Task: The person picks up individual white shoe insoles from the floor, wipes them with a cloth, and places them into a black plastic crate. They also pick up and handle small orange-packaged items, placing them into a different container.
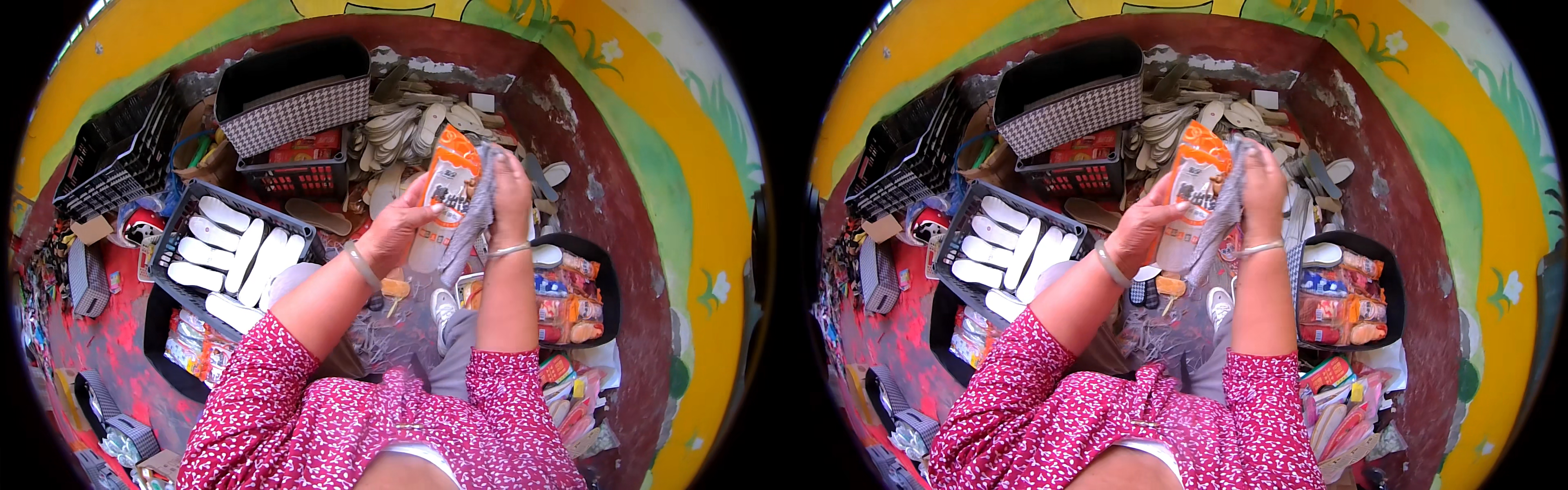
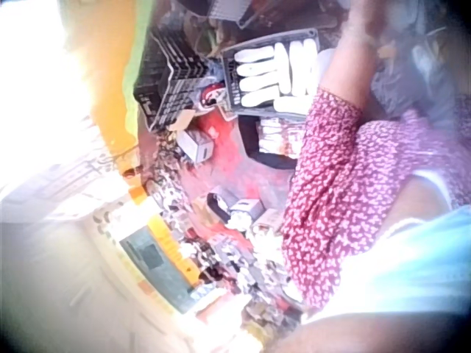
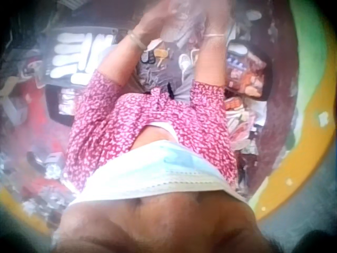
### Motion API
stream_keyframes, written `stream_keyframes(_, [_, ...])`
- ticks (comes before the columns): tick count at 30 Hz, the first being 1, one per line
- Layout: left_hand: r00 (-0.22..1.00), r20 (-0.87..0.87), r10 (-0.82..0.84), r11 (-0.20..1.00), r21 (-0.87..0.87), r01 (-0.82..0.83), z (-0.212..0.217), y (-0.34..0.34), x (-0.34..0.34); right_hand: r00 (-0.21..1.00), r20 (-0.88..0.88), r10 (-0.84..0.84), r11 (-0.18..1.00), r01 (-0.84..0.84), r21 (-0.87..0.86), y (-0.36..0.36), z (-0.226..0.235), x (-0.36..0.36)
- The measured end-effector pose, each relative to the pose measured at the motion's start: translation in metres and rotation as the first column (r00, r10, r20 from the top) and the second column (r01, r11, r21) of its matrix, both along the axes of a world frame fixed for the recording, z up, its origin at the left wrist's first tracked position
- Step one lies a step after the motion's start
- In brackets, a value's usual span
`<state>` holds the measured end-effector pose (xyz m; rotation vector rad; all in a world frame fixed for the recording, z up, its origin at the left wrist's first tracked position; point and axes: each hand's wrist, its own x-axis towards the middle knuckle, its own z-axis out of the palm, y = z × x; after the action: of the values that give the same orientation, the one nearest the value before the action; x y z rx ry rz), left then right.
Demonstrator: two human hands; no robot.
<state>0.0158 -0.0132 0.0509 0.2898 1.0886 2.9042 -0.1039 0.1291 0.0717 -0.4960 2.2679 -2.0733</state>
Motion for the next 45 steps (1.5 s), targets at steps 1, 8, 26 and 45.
stream_keyframes(1, [1.000, -0.023, -0.002, 0.999, 0.054, 0.003, 0.004, -0.003, 0.001, 0.983, 0.134, 0.128, 0.950, -0.082, -0.302, 0.013, -0.006, -0.010])
stream_keyframes(8, [0.997, -0.005, -0.073, 0.997, -0.007, 0.073, 0.012, -0.030, 0.013, 0.818, 0.179, 0.546, 0.355, -0.032, -0.934, 0.021, 0.007, 0.019])
stream_keyframes(26, [0.964, 0.141, -0.227, 0.968, -0.076, 0.239, -0.016, -0.013, 0.002, 0.932, 0.313, 0.184, 0.835, 0.020, -0.550, 0.017, -0.014, 0.025])
stream_keyframes(45, [0.985, 0.127, -0.115, 0.993, -0.012, 0.118, -0.017, -0.009, 0.006, 0.866, -0.465, 0.183, 0.982, -0.137, 0.131, -0.001, -0.004, 0.070])
